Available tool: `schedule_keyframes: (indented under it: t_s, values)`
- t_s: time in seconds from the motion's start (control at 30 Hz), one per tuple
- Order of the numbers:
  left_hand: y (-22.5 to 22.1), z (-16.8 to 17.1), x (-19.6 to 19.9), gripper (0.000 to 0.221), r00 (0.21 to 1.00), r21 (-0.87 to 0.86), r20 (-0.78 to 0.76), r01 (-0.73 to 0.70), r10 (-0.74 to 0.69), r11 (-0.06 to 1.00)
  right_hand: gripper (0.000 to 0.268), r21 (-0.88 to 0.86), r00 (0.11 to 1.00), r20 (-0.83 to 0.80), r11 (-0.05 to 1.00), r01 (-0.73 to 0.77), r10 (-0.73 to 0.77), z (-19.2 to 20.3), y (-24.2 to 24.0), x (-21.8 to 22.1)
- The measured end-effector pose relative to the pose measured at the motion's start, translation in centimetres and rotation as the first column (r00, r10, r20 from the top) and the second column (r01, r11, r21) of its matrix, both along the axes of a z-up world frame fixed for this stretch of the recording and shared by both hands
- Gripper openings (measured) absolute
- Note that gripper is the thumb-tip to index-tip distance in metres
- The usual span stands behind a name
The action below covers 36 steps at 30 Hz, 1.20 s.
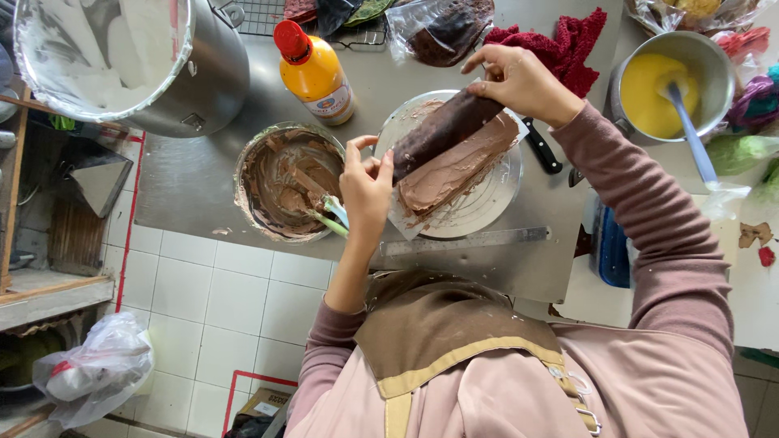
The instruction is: The person frosts a chocolate cake using a small spatula and adds a chocolate layer.
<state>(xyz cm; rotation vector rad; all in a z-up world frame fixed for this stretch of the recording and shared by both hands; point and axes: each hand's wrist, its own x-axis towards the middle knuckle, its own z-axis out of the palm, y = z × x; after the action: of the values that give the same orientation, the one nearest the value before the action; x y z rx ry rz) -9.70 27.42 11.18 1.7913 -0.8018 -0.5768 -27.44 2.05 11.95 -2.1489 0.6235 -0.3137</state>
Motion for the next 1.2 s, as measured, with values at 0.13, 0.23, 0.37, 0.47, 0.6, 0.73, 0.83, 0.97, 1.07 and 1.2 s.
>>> schedule_keyframes:
  t_s: [0.13,0.23,0.37,0.47,0.6,0.73,0.83,0.97,1.07,1.2]
  values:
    - [0.2,0.0,0.0,0.03,0.998,0.048,0.064,0.021,-0.024,0.999,0.033,-0.077,1.0,-0.003,0.997,-0.012,0.012,-0.6,-0.2,-0.3]
    - [0.5,-0.9,-0.7,0.032,0.992,0.109,0.102,0.06,-0.072,0.992,0.034,-0.149,1.0,-0.019,0.989,0.01,-0.013,-2.2,0.4,-1.3]
    - [1.2,-2.2,-2.2,0.037,0.978,0.217,0.174,0.075,-0.115,0.973,0.045,-0.297,0.997,-0.044,0.954,0.043,-0.059,-4.3,0.7,-2.7]
    - [1.4,-2.9,-2.5,0.041,0.967,0.255,0.23,0.046,-0.107,0.966,0.055,-0.335,0.991,-0.058,0.937,0.095,-0.121,-5.0,1.1,-3.5]
    - [1.6,-3.4,-2.7,0.042,0.96,0.258,0.262,0.029,-0.099,0.966,0.059,-0.369,0.986,-0.015,0.918,0.147,-0.163,-5.6,1.4,-3.7]
    - [1.8,-4.0,-2.9,0.044,0.947,0.271,0.302,0.025,-0.11,0.962,0.058,-0.403,0.986,-0.012,0.903,0.149,-0.168,-6.1,1.1,-3.7]
    - [1.9,-4.1,-3.0,0.045,0.932,0.275,0.344,0.018,-0.115,0.961,0.061,-0.457,0.982,0.004,0.873,0.168,-0.187,-6.4,1.2,-3.8]
    - [2.2,-3.3,-3.5,0.052,0.939,0.351,0.315,0.021,-0.14,0.936,0.06,-0.48,0.972,-0.011,0.854,0.201,-0.234,-7.2,1.6,-4.3]
    - [2.6,-2.1,-3.6,0.062,0.897,0.283,0.432,-0.033,-0.097,0.959,0.059,-0.572,0.974,0.148,0.789,0.224,-0.17,-7.9,1.4,-4.3]
    - [3.2,-1.6,-2.9,0.061,0.903,0.216,0.426,-0.043,-0.054,0.976,0.033,-0.736,0.952,0.128,0.617,0.278,-0.277,-7.5,2.1,-4.3]
